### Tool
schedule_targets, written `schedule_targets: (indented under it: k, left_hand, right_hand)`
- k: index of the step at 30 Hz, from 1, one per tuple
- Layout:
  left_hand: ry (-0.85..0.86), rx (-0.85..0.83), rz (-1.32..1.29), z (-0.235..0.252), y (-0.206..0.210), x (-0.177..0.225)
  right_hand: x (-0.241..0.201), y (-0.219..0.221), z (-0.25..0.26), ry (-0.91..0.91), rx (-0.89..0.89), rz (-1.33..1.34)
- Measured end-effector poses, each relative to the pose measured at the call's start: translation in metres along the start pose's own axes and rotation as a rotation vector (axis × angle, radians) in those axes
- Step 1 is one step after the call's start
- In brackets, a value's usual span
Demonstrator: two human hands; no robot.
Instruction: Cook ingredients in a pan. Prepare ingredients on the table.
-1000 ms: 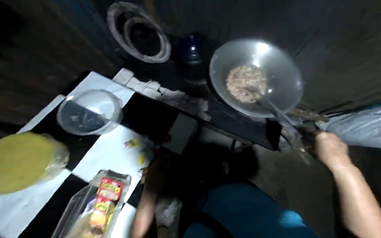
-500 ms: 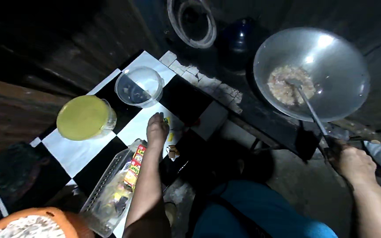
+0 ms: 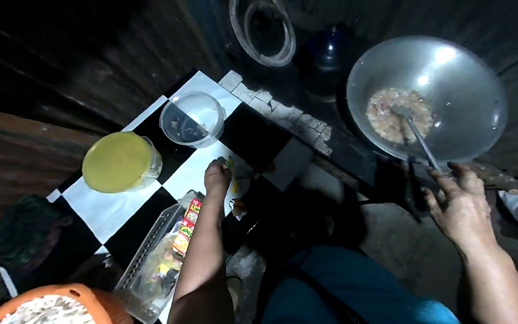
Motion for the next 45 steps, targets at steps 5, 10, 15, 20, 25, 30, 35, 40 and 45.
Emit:
schedule_targets:
  k: [5, 10, 15, 20, 25, 30, 35, 40, 45]
  left_hand:
    - [-0.184, 0.087, -0.696, -0.016, -0.013, -0.005]
    - [0.013, 0.047, -1.436, -0.037, -0.009, -0.002]
    - [0.098, -0.087, -1.542, -0.041, -0.010, 0.006]
    - [-0.066, -0.042, -1.236, -0.043, -0.018, 0.003]
    - [-0.109, -0.071, -0.632, -0.070, -0.029, 0.005]
    - [0.140, -0.250, 0.186, -0.104, -0.006, 0.017]
    - [0.057, -0.213, 0.404, -0.123, 0.024, 0.017]
    - [0.028, -0.108, 0.254, -0.124, 0.030, 0.010]
    - [0.099, -0.112, 0.277, -0.124, 0.032, 0.008]
  right_hand:
    - [-0.023, 0.014, 0.010, -0.102, -0.072, 0.032]
    - [-0.038, 0.032, 0.010, -0.187, -0.125, 0.076]
    - [-0.051, 0.044, 0.009, -0.223, -0.170, 0.084]
    - [-0.055, 0.054, 0.007, -0.253, -0.207, 0.106]
    - [-0.046, 0.063, -0.001, -0.219, -0.284, 0.110]
    - [-0.038, 0.069, -0.007, -0.193, -0.325, 0.105]
    - [-0.040, 0.074, -0.007, -0.207, -0.359, 0.122]
    - [-0.044, 0.076, -0.005, -0.232, -0.375, 0.138]
    - [-0.054, 0.077, -0.003, -0.252, -0.429, 0.146]
Point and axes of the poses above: each hand's wrist, its own z-axis towards the middle knuckle, its own y-axis out of the palm, x = y × z, the point moved 3 cm from there along z, towards the middle knuckle, and after that the axes turned 6 degrees about -z, right-handed, at the moved point
